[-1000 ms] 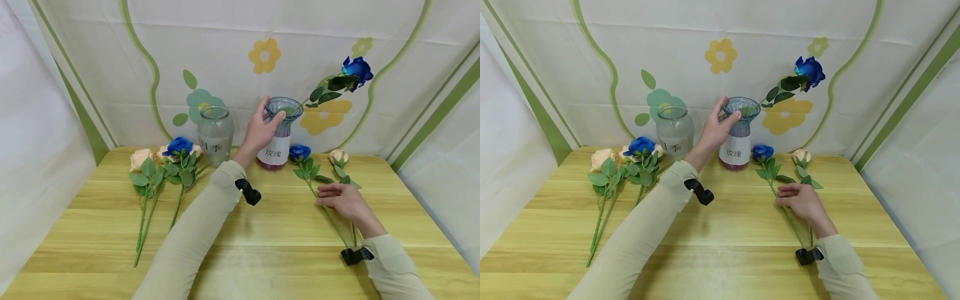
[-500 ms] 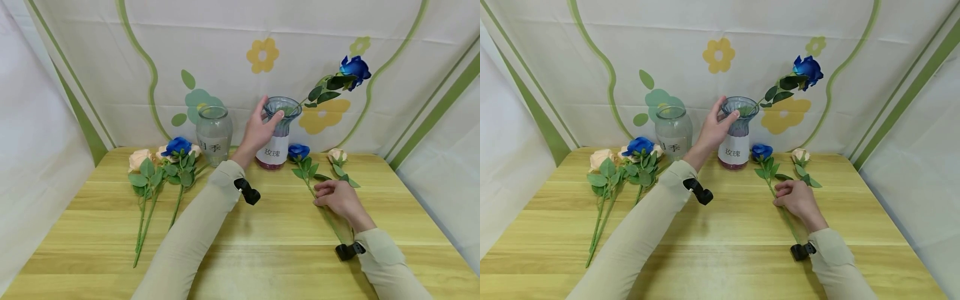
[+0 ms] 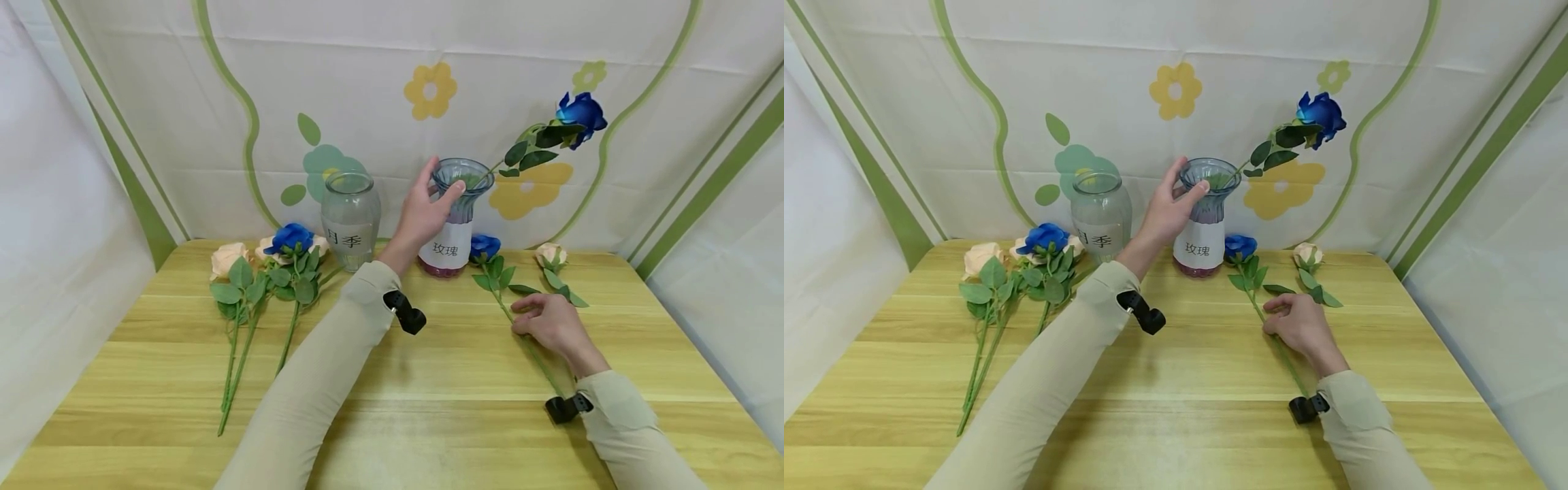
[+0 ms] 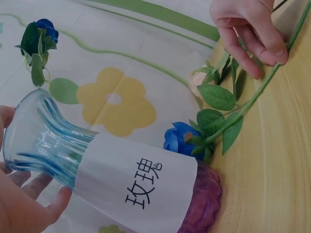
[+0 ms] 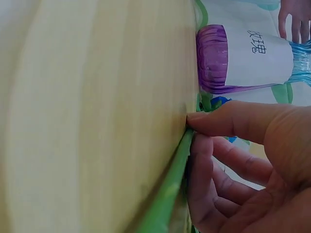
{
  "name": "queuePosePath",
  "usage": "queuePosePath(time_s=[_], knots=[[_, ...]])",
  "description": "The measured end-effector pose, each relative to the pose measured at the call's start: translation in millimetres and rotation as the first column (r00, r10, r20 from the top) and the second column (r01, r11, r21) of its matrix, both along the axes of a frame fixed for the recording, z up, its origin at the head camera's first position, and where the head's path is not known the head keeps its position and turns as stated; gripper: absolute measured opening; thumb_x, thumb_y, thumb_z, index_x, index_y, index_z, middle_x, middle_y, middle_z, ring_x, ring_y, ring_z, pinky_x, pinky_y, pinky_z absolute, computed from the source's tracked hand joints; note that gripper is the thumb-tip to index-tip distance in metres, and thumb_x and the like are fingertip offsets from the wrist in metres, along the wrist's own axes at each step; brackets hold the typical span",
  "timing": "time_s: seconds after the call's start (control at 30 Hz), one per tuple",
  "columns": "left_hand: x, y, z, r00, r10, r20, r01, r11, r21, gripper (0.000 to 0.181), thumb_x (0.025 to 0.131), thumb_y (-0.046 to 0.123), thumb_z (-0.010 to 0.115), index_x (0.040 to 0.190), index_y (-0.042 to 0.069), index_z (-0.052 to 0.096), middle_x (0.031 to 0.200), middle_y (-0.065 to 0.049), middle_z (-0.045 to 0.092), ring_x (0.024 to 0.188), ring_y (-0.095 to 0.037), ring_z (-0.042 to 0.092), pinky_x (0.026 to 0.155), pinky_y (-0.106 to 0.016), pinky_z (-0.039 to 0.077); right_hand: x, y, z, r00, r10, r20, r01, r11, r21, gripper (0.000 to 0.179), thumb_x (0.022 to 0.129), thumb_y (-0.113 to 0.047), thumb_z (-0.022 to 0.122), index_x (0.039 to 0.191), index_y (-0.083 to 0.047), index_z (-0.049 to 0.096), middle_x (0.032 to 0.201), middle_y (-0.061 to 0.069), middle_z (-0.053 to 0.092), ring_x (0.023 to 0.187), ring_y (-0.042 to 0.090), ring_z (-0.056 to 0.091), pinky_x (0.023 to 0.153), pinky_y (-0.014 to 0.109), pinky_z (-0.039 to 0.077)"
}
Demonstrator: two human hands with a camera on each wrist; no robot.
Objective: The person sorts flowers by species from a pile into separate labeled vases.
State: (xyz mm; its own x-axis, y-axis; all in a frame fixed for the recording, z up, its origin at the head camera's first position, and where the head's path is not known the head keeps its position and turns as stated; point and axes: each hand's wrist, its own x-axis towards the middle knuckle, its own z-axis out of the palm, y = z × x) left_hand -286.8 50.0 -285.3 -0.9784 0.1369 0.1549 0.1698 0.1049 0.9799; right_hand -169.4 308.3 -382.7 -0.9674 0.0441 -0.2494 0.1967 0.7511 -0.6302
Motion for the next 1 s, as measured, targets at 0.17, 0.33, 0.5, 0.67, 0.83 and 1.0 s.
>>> queuePosePath(time_s=[0.17, 0.33, 0.5, 0.67, 0.83, 1.0], knots=[[0.4, 0.3, -0.4, 1.000, -0.004, 0.006, 0.004, 1.000, 0.002, 0.076, 0.105, 0.044, 0.065, 0.169, 0.035, 0.025, 0.175, 0.012, 0.030, 0.159, -0.027, 0.038, 0.120, -0.047, 0.049, -0.5, -1.3, -0.9, 1.000, 0.006, 0.009, -0.006, 1.000, 0.005, 0.041, 0.092, -0.021, 0.076, 0.130, -0.006, 0.071, 0.105, 0.011, 0.077, 0.088, 0.022, 0.069, 0.073, 0.031, 0.054], [0.6, 0.4, -0.7, 1.000, -0.002, 0.007, 0.002, 1.000, -0.002, 0.075, 0.105, 0.045, 0.065, 0.169, 0.036, 0.025, 0.175, 0.012, 0.031, 0.159, -0.027, 0.038, 0.121, -0.048, 0.049, -0.5, -2.2, -1.5, 1.000, -0.006, -0.006, 0.006, 1.000, 0.010, 0.039, 0.092, -0.020, 0.076, 0.127, -0.004, 0.072, 0.105, 0.013, 0.077, 0.089, 0.024, 0.069, 0.071, 0.031, 0.053], [0.8, 0.7, -0.2, 1.000, 0.000, 0.008, 0.000, 1.000, -0.003, 0.075, 0.105, 0.045, 0.065, 0.169, 0.036, 0.026, 0.175, 0.012, 0.031, 0.159, -0.027, 0.039, 0.121, -0.049, 0.049, -0.8, -2.1, -0.8, 0.999, -0.030, -0.011, 0.030, 0.999, 0.012, 0.035, 0.093, -0.022, 0.076, 0.124, -0.006, 0.074, 0.116, 0.018, 0.077, 0.098, 0.027, 0.070, 0.073, 0.030, 0.054], [0.8, 0.6, 0.4, 1.000, 0.006, 0.009, -0.006, 1.000, -0.002, 0.076, 0.105, 0.045, 0.065, 0.169, 0.036, 0.026, 0.175, 0.012, 0.031, 0.158, -0.027, 0.039, 0.120, -0.048, 0.049, -1.4, 1.1, -0.5, 0.999, -0.038, -0.014, 0.037, 0.999, -0.038, 0.036, 0.094, -0.021, 0.077, 0.126, -0.004, 0.073, 0.114, 0.015, 0.079, 0.093, 0.021, 0.072, 0.073, 0.029, 0.058], [0.7, -0.2, 0.2, 1.000, 0.001, 0.010, -0.001, 1.000, 0.009, 0.076, 0.105, 0.044, 0.066, 0.169, 0.036, 0.026, 0.174, 0.012, 0.031, 0.158, -0.026, 0.039, 0.119, -0.046, 0.050, -2.0, 5.3, -1.8, 0.999, -0.033, -0.003, 0.033, 0.995, -0.091, 0.039, 0.095, -0.021, 0.077, 0.130, -0.003, 0.073, 0.117, 0.014, 0.079, 0.092, 0.013, 0.072, 0.076, 0.026, 0.060], [0.5, -1.0, 0.2, 1.000, -0.003, 0.008, 0.003, 1.000, 0.010, 0.076, 0.105, 0.044, 0.066, 0.169, 0.035, 0.026, 0.175, 0.012, 0.031, 0.158, -0.027, 0.039, 0.119, -0.047, 0.051, -3.6, 8.7, -2.6, 1.000, -0.022, -0.004, 0.021, 0.994, -0.111, 0.040, 0.100, -0.022, 0.074, 0.134, -0.001, 0.072, 0.135, 0.024, 0.071, 0.095, 0.013, 0.074, 0.078, 0.026, 0.062]])
